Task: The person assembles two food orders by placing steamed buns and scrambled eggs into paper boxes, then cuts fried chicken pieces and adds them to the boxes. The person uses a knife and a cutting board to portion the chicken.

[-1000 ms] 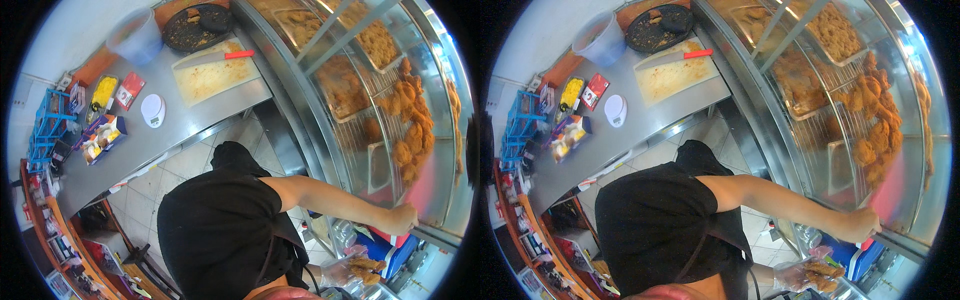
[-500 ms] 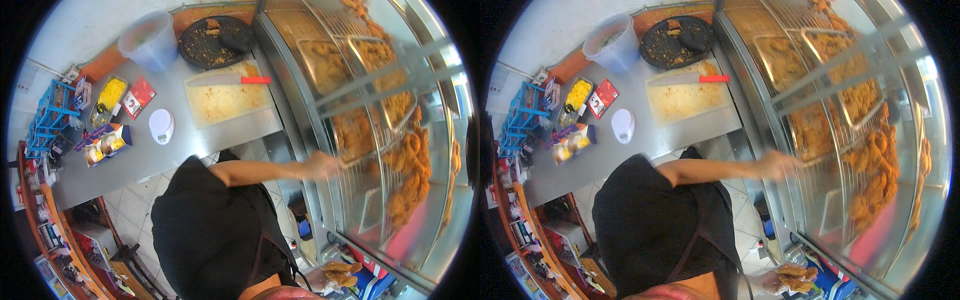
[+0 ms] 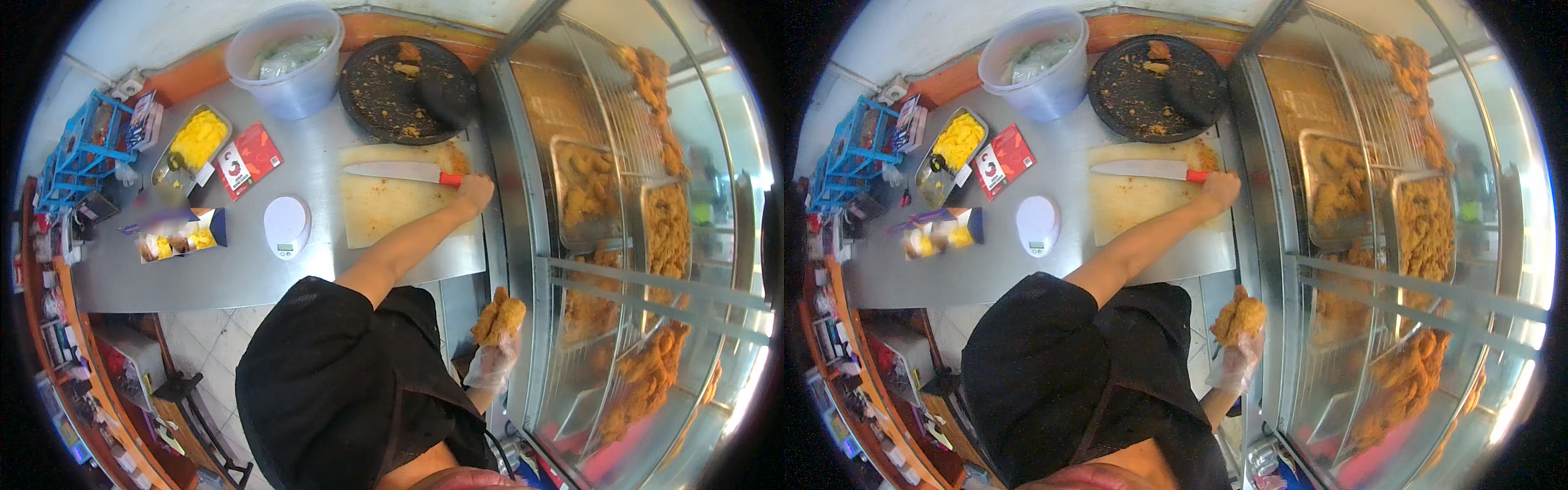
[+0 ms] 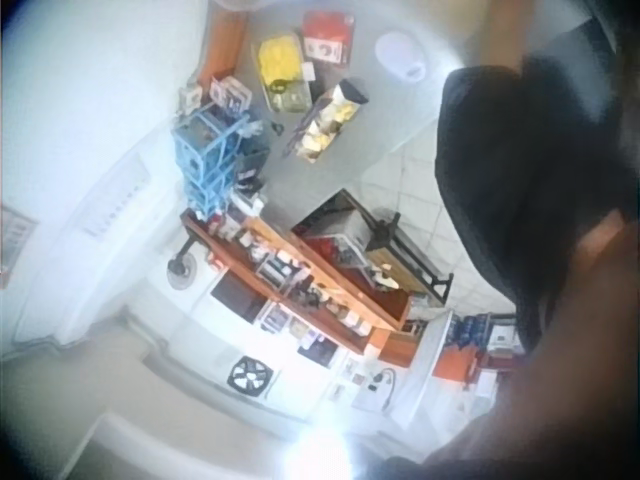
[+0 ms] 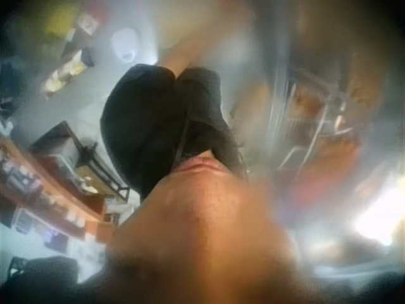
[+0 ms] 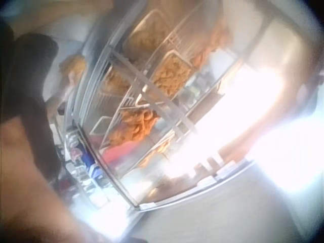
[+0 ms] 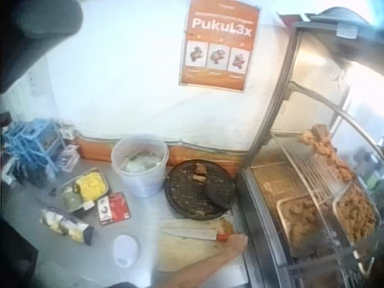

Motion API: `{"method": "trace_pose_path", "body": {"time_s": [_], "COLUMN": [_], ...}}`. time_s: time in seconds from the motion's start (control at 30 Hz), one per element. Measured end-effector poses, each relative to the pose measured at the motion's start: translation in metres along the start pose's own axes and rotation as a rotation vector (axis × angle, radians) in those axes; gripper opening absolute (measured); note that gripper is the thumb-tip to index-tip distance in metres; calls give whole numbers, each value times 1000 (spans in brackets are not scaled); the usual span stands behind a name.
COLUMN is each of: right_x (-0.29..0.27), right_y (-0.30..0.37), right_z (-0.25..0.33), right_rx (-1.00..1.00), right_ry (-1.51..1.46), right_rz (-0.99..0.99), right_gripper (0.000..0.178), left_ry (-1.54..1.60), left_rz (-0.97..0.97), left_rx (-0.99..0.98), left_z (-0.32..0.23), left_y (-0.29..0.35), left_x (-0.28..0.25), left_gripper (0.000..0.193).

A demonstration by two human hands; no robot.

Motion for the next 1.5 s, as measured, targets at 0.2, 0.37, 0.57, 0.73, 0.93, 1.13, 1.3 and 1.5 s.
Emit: {"method": "trace_pose_path", "body": {"time_s": [0.2,0.37,0.57,0.73,0.93,1.13,1.3,1.5], "right_x": [-6,-15,11,51,133,156,172,202], "right_y": [-74,-129,-181,-231,-268,-261,-236,-186], "right_z": [-20,-27,-42,-76,-108,-99,-160,-167], "right_rx": [101,67,184,302,76,-45,176,-151], "right_ry": [84,-1,42,301,1208,1355,1128,1650], "right_rz": [-12,-65,42,204,360,366,546,582], "right_gripper": [74,71,63,59,52,50,55,60], "left_ry": [15,-83,-58,103,4,292,1225,661], "left_rz": [83,199,324,357,101,19,109,-49], "left_rx": [-21,178,131,-585,-874,-1127,-1120,-1130], "left_z": [8,-5,4,97,141,175,180,145], "left_y": [18,12,52,158,209,260,303,374], "left_x": [-6,2,20,0,-54,-66,-56,-105], "left_gripper": [13,17,23,39,65,63,34,27]}}
Point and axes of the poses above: each hand's wrist, its own y-axis away from the middle knuckle, its own x-axis out of the palm, z = x × y, the point moved 10 cm from there along -y, towards the middle knuckle, and after that the axes turned 13 degrees about -y, right-handed, at the moved point
